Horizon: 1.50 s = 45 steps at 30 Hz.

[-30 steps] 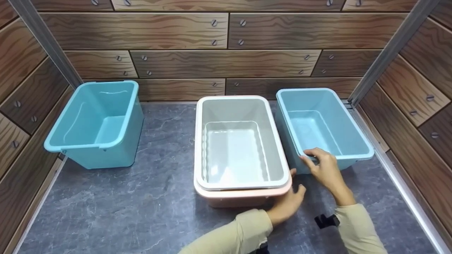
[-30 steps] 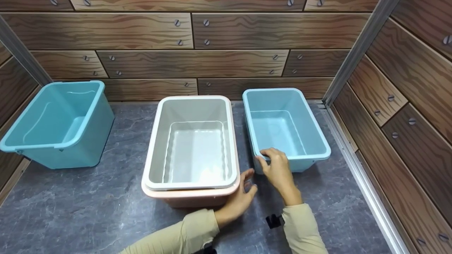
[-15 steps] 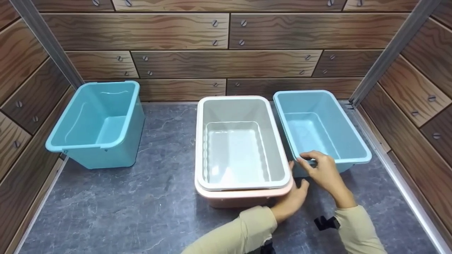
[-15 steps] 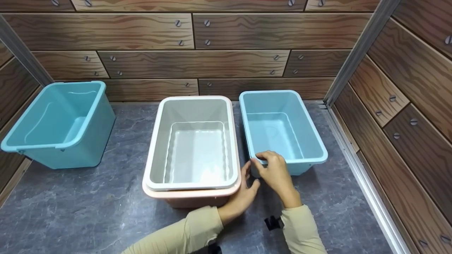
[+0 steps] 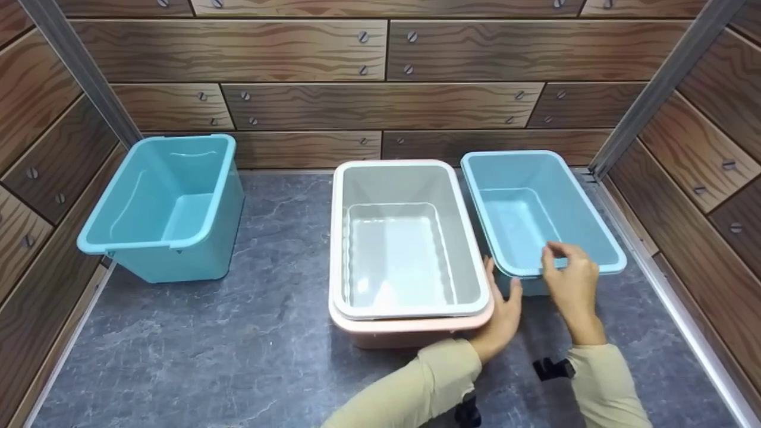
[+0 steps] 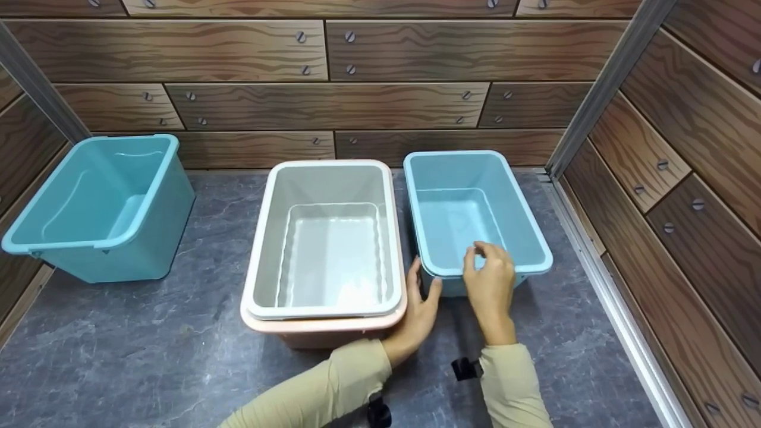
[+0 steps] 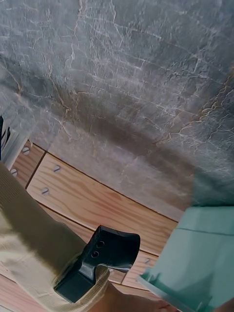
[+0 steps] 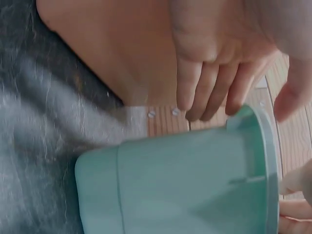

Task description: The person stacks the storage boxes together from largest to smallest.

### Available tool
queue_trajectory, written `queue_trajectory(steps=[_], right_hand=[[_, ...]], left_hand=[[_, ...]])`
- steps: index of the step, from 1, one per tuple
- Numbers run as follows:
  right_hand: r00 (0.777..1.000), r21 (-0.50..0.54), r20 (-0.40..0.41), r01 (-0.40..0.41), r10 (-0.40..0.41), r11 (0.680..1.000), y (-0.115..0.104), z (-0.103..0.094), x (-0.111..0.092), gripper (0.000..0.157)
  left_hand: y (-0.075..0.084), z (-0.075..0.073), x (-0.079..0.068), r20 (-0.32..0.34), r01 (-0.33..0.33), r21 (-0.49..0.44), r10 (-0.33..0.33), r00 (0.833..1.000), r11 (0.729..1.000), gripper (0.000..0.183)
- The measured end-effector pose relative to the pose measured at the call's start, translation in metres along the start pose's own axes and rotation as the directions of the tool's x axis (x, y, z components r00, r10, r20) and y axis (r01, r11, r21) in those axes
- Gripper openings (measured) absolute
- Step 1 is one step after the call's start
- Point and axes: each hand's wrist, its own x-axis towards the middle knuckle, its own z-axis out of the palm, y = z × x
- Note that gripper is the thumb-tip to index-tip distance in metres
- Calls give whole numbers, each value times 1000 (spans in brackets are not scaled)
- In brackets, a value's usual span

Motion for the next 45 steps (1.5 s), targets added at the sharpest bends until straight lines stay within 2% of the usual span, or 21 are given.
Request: queue_trajectory(steps=[4, 9, 13, 17, 22, 25, 28, 34, 36, 40, 45], right_hand=[[995, -4, -41, -94, 94, 996, 10, -8, 7, 18], [976, 16, -25, -216, 217, 976, 23, -20, 14, 23], [956, 24, -11, -292, 293, 956, 30, -25, 16, 25], [938, 29, -86, -335, 337, 942, 35, -27, 19, 24], [882, 64, -236, -405, 408, 912, 42, -27, 22, 23], [854, 90, -275, -434, 441, 896, 48, -27, 23, 25], [831, 95, -259, -485, 491, 870, 55, -27, 21, 30], [760, 98, -172, -620, 627, 778, 64, -25, 18, 40], [747, 99, -156, -640, 647, 762, 64, -24, 18, 42], [731, 152, -132, -652, 669, 742, 61, -23, 19, 43], [724, 190, -136, -651, 677, 735, 58, -21, 16, 43]], left_hand=[[0, 2, 3, -18, 13, -9, -13, 1000, 1000, 49], [4, 1, 6, -12, 59, -25, -59, 998, 998, 51], [7, 1, 8, -37, 68, 35, -67, 997, 997, 51], [10, 2, 10, -79, 25, 109, -17, 997, 994, 50], [10, 3, 10, -98, 15, 143, -1, 995, 990, 48], [10, 3, 10, -82, 34, 125, -24, 996, 992, 49], [10, 3, 10, -70, 44, 114, -36, 997, 993, 50], [12, 1, 9, -36, 77, 105, -73, 997, 991, 52], [12, 0, 9, -32, 84, 102, -81, 996, 991, 52], [12, 1, 8, -62, 65, 119, -58, 996, 991, 52], [11, 2, 4, -92, 51, 111, -41, 995, 993, 50]])
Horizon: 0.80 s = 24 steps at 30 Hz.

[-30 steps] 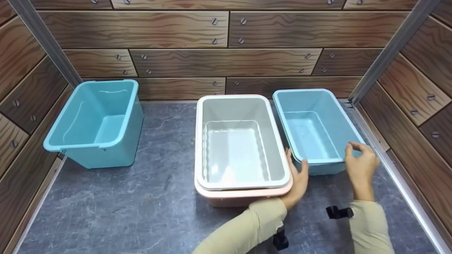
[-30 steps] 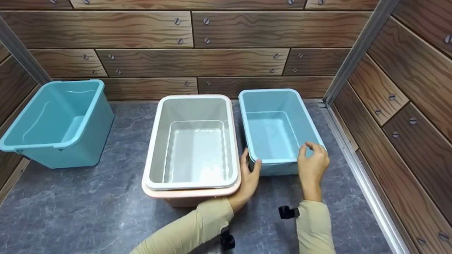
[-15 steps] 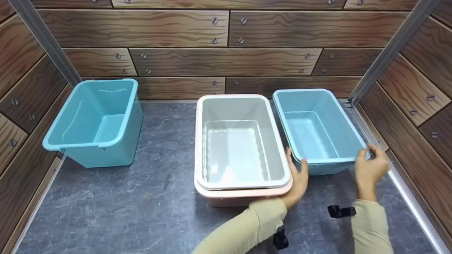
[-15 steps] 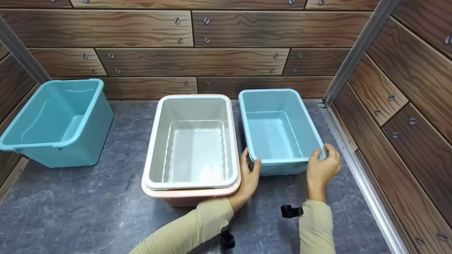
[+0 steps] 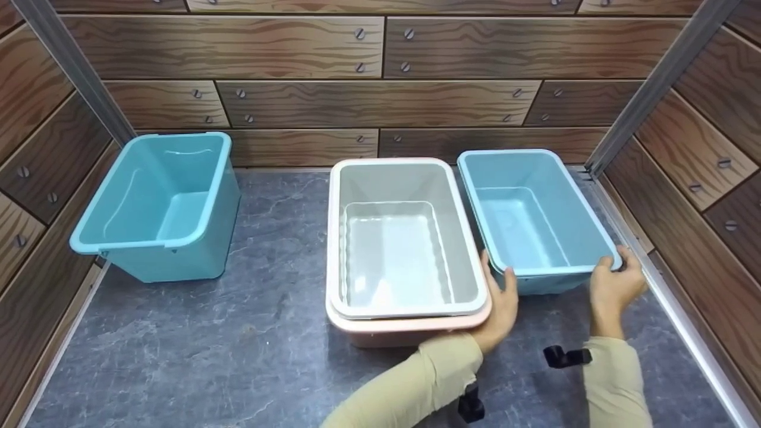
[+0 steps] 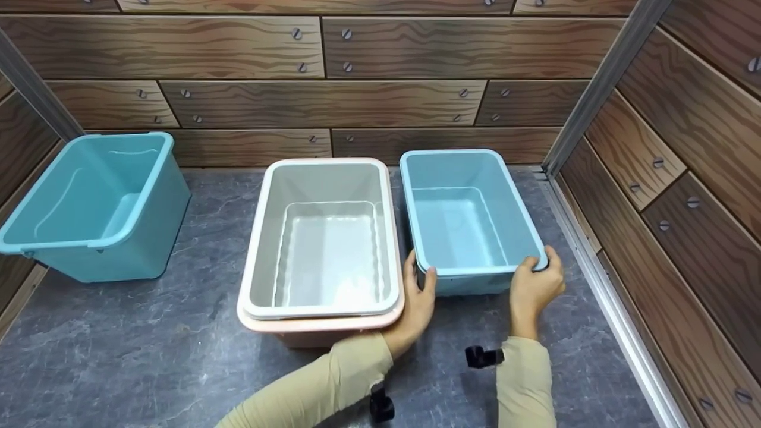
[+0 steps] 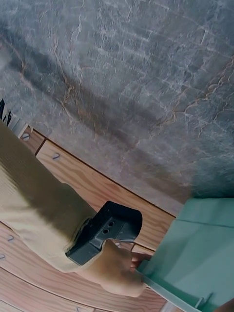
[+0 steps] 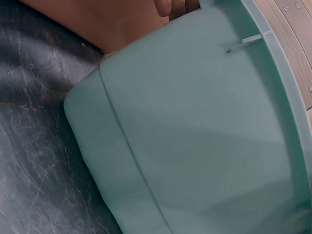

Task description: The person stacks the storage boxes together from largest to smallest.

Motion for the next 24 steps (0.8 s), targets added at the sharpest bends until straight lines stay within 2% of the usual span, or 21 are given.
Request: queue_trajectory(steps=[4, 10, 15, 18, 21, 24], right_hand=[[999, 9, -22, -24, 24, 1000, 2, 0, -4, 41], [995, 123, -43, -80, 86, 989, 7, 0, -5, 24], [988, 201, -52, -133, 146, 970, 10, 1, -3, 19], [982, 220, -40, -169, 182, 961, 11, 2, -3, 18], [977, 245, -32, -195, 209, 950, 11, 3, -4, 24], [966, 294, -16, -242, 258, 925, 10, 3, -6, 17]], left_hand=[[-2, -1, -4, -11, -6, -20, 6, 1000, 1000, 50], [-3, -3, -4, -55, -28, 34, 30, 998, 999, 49], [-2, -4, -2, 4, 11, -53, -11, 1000, 999, 55], [-2, -4, -2, 36, 35, -78, -32, 999, 996, 59], [-3, -4, -2, 63, 57, -88, -51, 997, 995, 61], [-4, -4, -3, 93, 77, -113, -67, 993, 991, 62]])
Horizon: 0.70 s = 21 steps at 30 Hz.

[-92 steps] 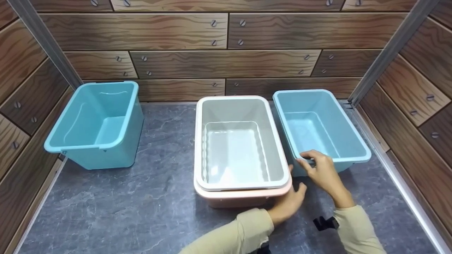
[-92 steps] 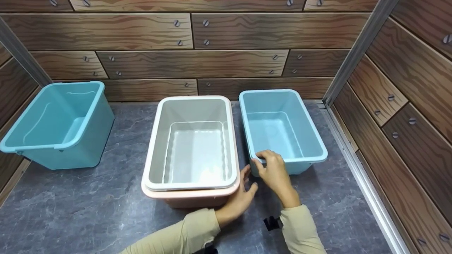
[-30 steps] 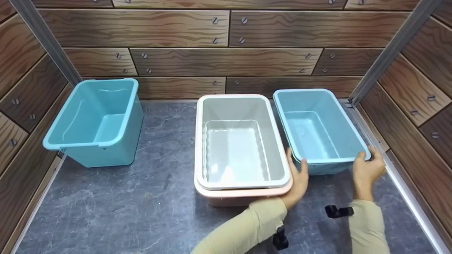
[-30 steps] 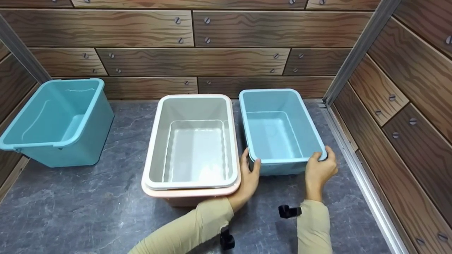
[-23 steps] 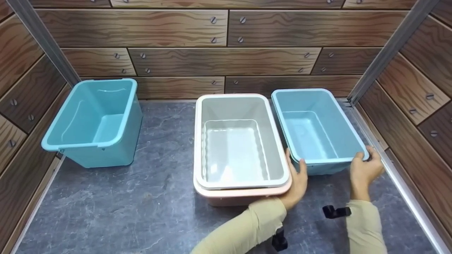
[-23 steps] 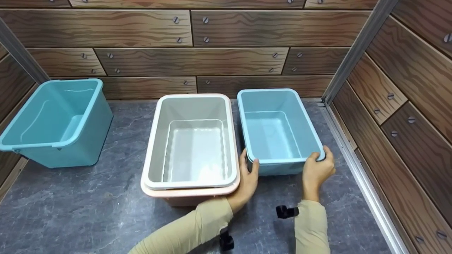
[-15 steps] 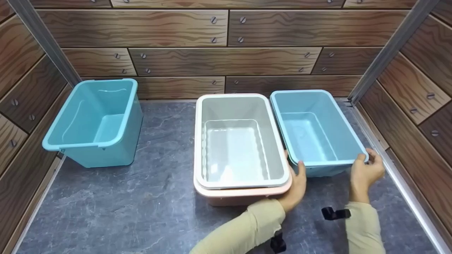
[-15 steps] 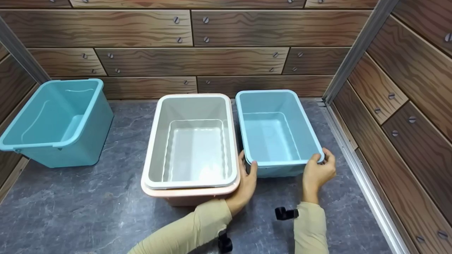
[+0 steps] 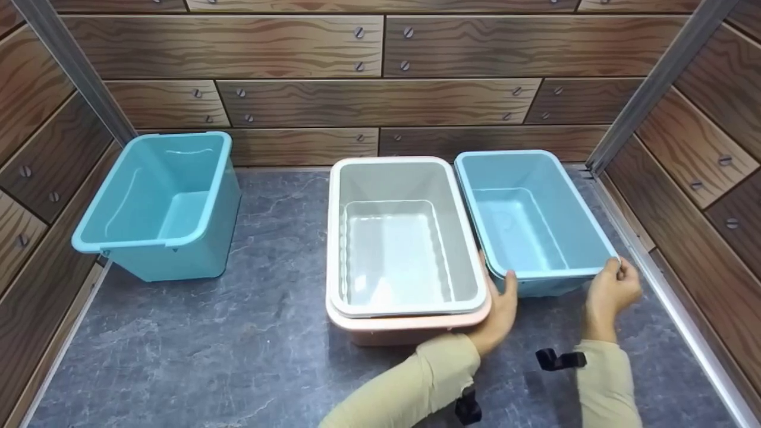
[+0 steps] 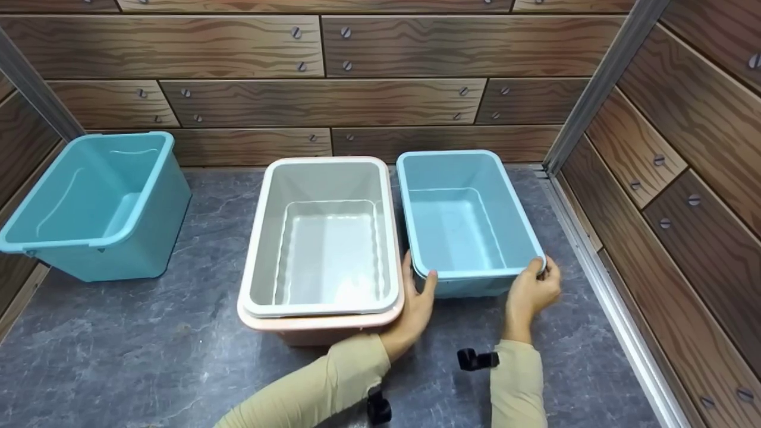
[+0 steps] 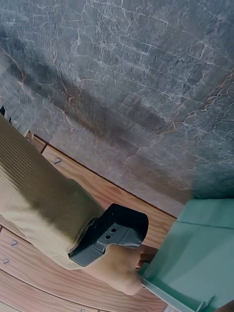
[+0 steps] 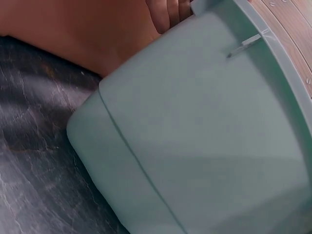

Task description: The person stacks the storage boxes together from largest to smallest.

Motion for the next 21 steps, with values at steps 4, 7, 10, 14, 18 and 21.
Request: queue_trajectory(steps=[4, 7, 10, 14, 18, 21], right_hand=[[998, 48, -4, -64, 64, 997, -2, 2, -4, 21], [996, 96, -12, -82, 83, 992, -4, 5, -6, 23], [995, 165, -17, -98, 102, 981, -5, 7, -7, 25], [994, 199, -24, -98, 105, 975, -5, 9, -9, 27], [994, 218, -18, -102, 109, 971, -5, 8, -10, 27], [992, 232, -16, -116, 123, 966, -6, 7, -11, 26]], left_hand=[[0, 0, 0, 1, -16, -10, 16, 1000, 1000, 61], [0, 1, 0, -11, -40, -7, 40, 999, 999, 60], [-1, 1, 0, -25, -66, 5, 66, 997, 998, 58], [-2, 1, 0, -52, -114, 33, 116, 992, 993, 55], [-4, 1, -1, -65, -143, 51, 147, 987, 988, 54], [-5, 3, -1, -55, -135, 11, 135, 989, 991, 54]])
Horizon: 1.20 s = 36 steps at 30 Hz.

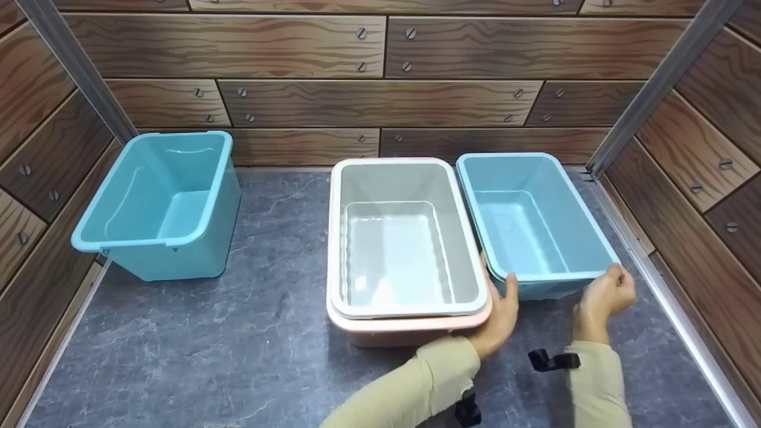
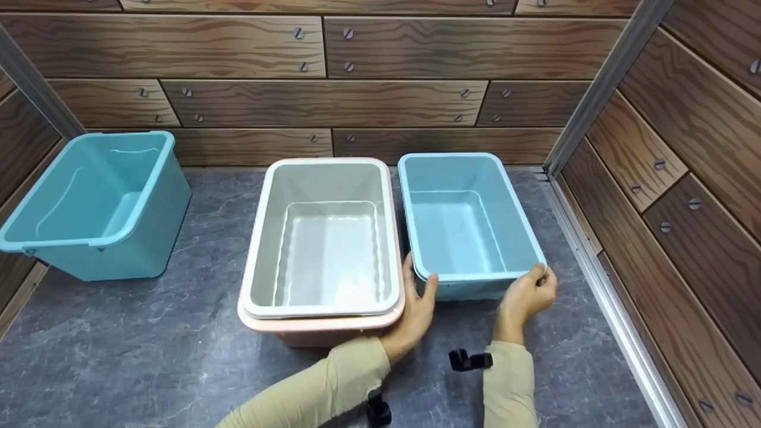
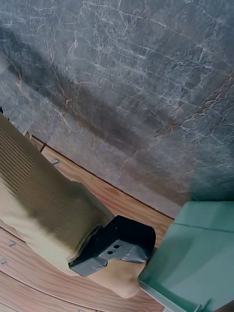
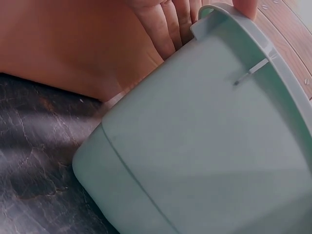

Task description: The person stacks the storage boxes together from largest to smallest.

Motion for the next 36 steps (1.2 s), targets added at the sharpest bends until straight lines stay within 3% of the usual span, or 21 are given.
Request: queue_trajectory(steps=[9, 19, 27, 31, 36], right_hand=[[1000, 21, 4, -18, 18, 1000, -4, -3, -2, 29], [1000, 52, -21, 19, -18, 998, -12, -6, -4, 32], [998, 95, -48, 40, -35, 995, -15, -7, -4, 40], [998, 138, -62, 30, -21, 990, -16, -7, -5, 42], [997, 230, -75, -14, 32, 973, -23, -7, -8, 35]], left_hand=[[1, -1, -5, 38, 35, -1, -35, 999, 999, 56], [4, 0, -10, 113, 112, -128, -98, 989, 985, 58], [12, -4, -10, 252, 176, -218, -119, 961, 960, 63], [16, -6, -10, 278, 170, -213, -107, 955, 962, 64], [21, -7, -10, 264, 116, -195, -62, 963, 974, 63]])
